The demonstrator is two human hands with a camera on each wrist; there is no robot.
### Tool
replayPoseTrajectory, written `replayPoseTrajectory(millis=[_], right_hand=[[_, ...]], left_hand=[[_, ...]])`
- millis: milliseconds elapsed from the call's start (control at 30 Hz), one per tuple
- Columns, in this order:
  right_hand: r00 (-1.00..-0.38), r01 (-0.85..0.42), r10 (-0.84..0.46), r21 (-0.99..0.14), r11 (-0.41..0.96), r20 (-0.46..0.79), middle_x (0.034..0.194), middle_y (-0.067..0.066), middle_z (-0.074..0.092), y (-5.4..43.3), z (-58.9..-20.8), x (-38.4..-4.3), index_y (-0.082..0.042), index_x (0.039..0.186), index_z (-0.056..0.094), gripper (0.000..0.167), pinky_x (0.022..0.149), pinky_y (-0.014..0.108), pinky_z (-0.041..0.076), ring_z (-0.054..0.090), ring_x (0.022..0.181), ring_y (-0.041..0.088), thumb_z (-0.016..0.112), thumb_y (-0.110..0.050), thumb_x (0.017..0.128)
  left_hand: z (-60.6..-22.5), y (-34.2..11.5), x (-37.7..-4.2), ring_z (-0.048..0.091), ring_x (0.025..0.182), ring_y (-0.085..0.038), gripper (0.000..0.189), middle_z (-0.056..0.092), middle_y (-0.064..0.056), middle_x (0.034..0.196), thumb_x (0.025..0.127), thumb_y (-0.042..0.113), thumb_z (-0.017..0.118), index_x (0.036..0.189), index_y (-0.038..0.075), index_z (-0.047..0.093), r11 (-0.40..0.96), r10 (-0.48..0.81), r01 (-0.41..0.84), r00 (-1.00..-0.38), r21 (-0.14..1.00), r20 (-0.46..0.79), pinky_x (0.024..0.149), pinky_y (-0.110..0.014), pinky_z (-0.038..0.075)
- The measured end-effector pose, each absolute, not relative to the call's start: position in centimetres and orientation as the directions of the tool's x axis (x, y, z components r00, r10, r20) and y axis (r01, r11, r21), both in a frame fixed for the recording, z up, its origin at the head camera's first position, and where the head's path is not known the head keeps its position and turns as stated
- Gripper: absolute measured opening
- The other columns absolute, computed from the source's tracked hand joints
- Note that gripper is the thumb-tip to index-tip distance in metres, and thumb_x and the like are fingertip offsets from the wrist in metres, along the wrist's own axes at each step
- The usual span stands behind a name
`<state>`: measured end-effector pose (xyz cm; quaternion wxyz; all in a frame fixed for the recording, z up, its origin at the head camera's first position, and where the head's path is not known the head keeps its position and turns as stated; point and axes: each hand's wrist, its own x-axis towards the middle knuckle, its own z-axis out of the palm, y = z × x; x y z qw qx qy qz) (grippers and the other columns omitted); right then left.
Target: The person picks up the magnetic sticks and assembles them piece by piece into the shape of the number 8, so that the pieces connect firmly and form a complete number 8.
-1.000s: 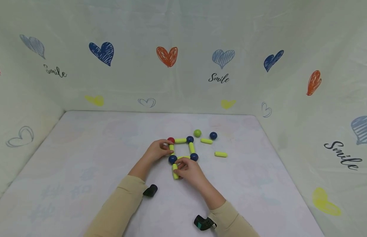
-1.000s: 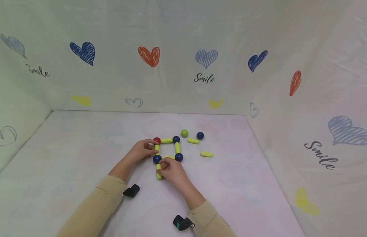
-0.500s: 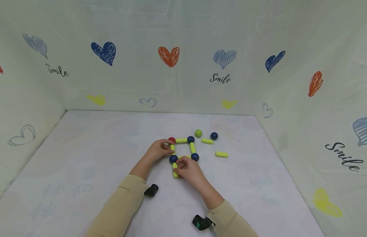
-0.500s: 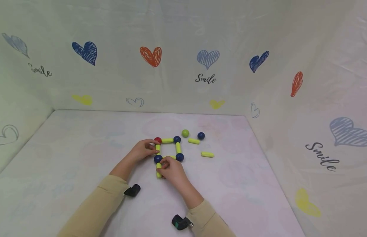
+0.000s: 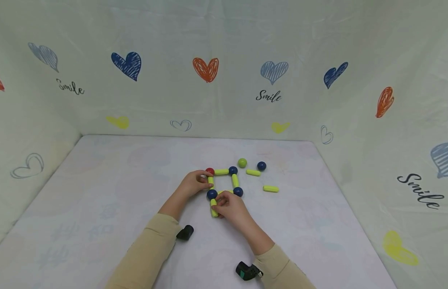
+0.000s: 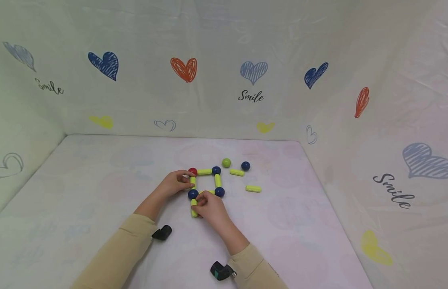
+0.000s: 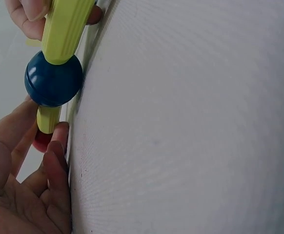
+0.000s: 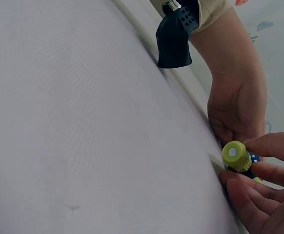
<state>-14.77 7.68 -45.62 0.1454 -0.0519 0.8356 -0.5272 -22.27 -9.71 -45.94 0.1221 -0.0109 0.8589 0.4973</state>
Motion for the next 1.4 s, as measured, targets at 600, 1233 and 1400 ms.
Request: replayPoseTrajectory(millis=[600, 1233, 1400], right_hand=[[-0.975, -0.023, -0.198, -0.835, 0.550, -0.104, 0.084, 0.000, 0.062, 11.4, -44.0, -15.9, -0.008, 0.103, 0.066, 0.018, 0.063, 0.029, 0.050, 0.058, 0.072, 0.015, 0.073, -0.013, 0.087], [-0.993, -0.081, -0.115, -0.782, 0.618, 0.012, 0.080, 0.000, 0.063, 14.5, -43.5, -19.4, -0.004, 0.100, 0.068, 0.018, 0.065, 0.028, 0.047, 0.058, 0.073, 0.015, 0.075, -0.008, 0.084], [-0.992, -0.108, -0.119, -0.769, 0.630, 0.041, 0.080, 0.002, 0.064, 15.0, -43.6, -20.3, -0.002, 0.100, 0.068, 0.018, 0.065, 0.028, 0.047, 0.058, 0.074, 0.016, 0.075, -0.008, 0.084]], left_hand=[[-45.5, -9.5, -22.1, 0.057, 0.082, -0.020, 0.034, 0.065, -0.006, 0.088, 0.082, 0.012, 0.079, 0.115, 0.012, 0.070, 0.536, 0.096, -0.145, -0.968, 0.832, -0.231, 0.072, -0.030, 0.045], [-46.0, -9.3, -22.2, 0.057, 0.083, -0.021, 0.033, 0.065, -0.006, 0.091, 0.081, 0.013, 0.080, 0.113, 0.014, 0.071, 0.523, 0.060, -0.180, -0.967, 0.833, -0.247, 0.071, -0.029, 0.045], [-46.0, -9.3, -22.3, 0.057, 0.083, -0.021, 0.033, 0.065, -0.006, 0.091, 0.081, 0.013, 0.080, 0.113, 0.014, 0.071, 0.519, 0.065, -0.177, -0.967, 0.836, -0.245, 0.071, -0.029, 0.045]])
